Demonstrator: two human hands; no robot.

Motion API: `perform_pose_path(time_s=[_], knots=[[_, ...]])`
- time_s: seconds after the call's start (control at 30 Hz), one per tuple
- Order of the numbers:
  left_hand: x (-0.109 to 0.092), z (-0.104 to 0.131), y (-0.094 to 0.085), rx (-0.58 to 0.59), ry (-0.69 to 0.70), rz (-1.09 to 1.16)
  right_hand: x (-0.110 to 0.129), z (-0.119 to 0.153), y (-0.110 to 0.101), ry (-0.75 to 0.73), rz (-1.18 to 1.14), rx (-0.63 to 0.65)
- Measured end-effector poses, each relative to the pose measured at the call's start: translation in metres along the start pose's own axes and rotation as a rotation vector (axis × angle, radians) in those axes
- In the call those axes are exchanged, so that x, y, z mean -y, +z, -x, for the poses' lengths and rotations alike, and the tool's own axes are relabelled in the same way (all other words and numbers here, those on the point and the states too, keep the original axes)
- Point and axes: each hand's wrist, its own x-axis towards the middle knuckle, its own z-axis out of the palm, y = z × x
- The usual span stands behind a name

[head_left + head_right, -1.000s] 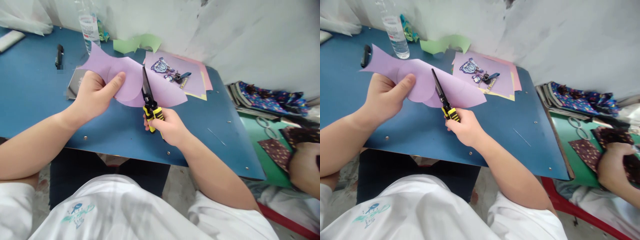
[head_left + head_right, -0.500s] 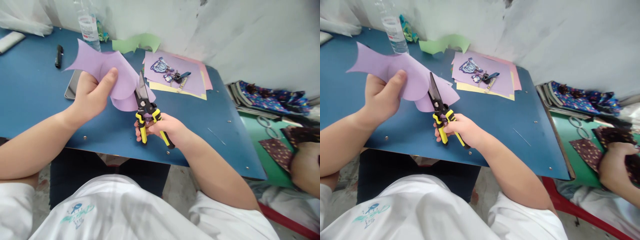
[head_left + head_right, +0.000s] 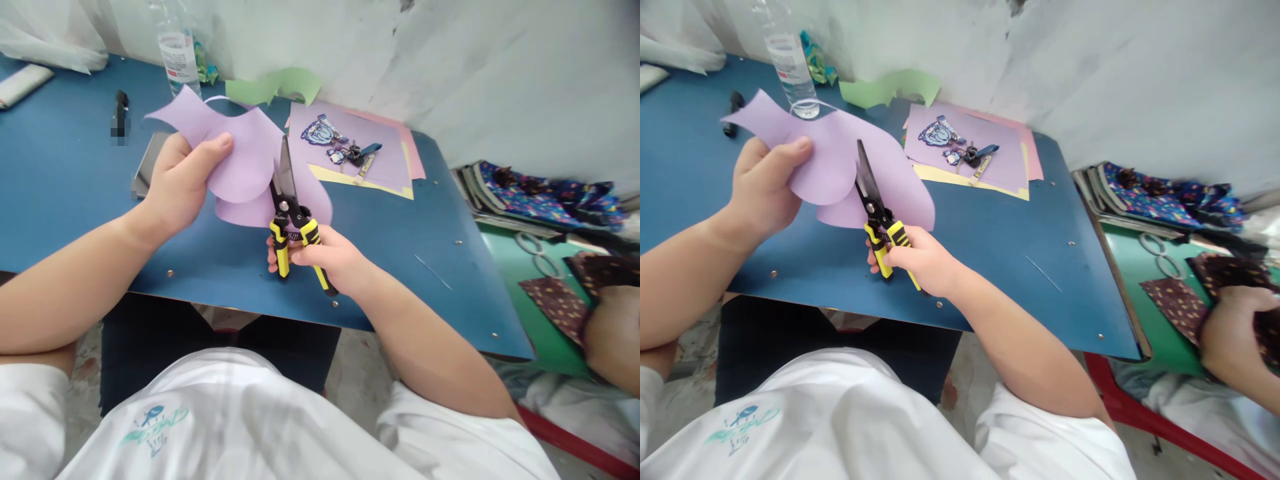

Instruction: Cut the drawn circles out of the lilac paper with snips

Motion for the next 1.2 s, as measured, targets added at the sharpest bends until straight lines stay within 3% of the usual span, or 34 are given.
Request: perform_pose_path(time_s=[0.23,0.4,0.63,0.83,1.07,1.2], knots=[[0.007,-0.013,-0.005,-0.092,0.247,-0.161,-0.001,0.002,0.002,-0.006,0.047,-0.102],[0.007,-0.014,-0.005,-0.134,0.276,-0.213,-0.002,0.002,0.002,-0.021,0.071,-0.122],[-0.023,0.001,0.007,0.032,0.125,-0.307,-0.003,-0.001,0.001,-0.036,0.052,-0.142],[-0.024,0.003,0.006,0.124,0.111,-0.336,-0.005,0.001,0.001,-0.048,0.096,-0.178],[-0.009,0.003,-0.006,0.158,0.193,-0.371,-0.004,0.003,0.002,-0.066,0.133,-0.202],[-0.011,0.004,-0.011,0.270,0.417,-0.360,-0.005,0.002,0.003,-0.087,0.138,-0.219]])
